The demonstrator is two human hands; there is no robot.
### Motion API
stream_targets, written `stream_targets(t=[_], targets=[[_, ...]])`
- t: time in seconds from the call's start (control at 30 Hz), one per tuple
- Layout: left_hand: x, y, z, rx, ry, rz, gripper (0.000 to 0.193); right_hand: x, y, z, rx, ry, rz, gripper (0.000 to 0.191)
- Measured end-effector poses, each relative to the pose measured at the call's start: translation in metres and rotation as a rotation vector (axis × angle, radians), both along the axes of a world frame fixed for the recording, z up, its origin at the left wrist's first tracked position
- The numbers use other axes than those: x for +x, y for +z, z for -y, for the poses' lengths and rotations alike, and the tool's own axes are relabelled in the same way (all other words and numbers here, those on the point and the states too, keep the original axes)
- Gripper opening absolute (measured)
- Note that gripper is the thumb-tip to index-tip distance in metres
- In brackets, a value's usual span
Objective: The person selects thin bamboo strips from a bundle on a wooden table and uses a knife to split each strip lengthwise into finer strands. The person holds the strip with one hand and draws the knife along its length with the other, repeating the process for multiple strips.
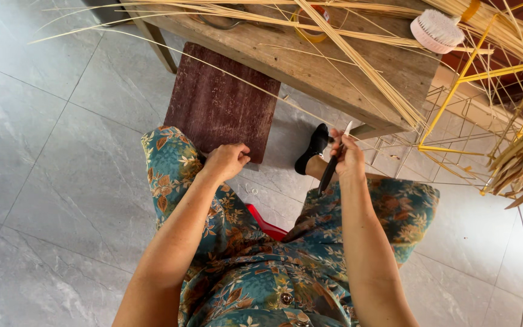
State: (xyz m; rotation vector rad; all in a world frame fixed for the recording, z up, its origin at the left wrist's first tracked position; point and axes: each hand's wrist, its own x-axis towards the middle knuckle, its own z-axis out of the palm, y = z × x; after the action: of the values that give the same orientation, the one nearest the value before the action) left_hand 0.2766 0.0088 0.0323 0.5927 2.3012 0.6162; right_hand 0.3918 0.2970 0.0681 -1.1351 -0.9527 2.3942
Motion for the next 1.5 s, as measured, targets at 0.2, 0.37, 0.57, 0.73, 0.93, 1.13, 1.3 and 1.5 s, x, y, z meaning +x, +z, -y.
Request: stream_targets(t=[0.2,0.37,0.57,0.73,0.93,1.13,1.3,1.5], targets=[[-0.008,-0.007,-0.001,0.089,-0.018,-0.058,0.03,-0.006,0.014,0.014,0.077,0.175,0.131,0.019],[-0.013,-0.011,-0.002,0.156,-0.024,-0.058,0.029,-0.034,0.044,0.002,0.501,0.174,0.204,0.018],[-0.025,-0.009,-0.004,0.161,0.0,-0.054,0.029,-0.107,0.071,-0.056,1.189,0.15,0.439,0.016],[-0.039,-0.01,-0.006,0.161,0.032,-0.042,0.029,-0.158,0.072,-0.078,1.8,0.132,0.629,0.02],[-0.049,-0.013,-0.005,0.172,0.033,-0.007,0.03,-0.182,0.063,-0.074,1.687,0.245,0.835,0.016],[-0.053,-0.013,-0.002,0.199,0.042,-0.039,0.029,-0.18,0.065,-0.07,1.776,0.233,0.792,0.021],[-0.05,-0.01,-0.001,0.192,0.039,-0.035,0.03,-0.171,0.074,-0.065,1.837,0.147,0.725,0.019],[-0.045,-0.002,0.001,0.156,0.032,-0.013,0.031,-0.155,0.083,-0.064,1.842,0.157,0.751,0.019]])
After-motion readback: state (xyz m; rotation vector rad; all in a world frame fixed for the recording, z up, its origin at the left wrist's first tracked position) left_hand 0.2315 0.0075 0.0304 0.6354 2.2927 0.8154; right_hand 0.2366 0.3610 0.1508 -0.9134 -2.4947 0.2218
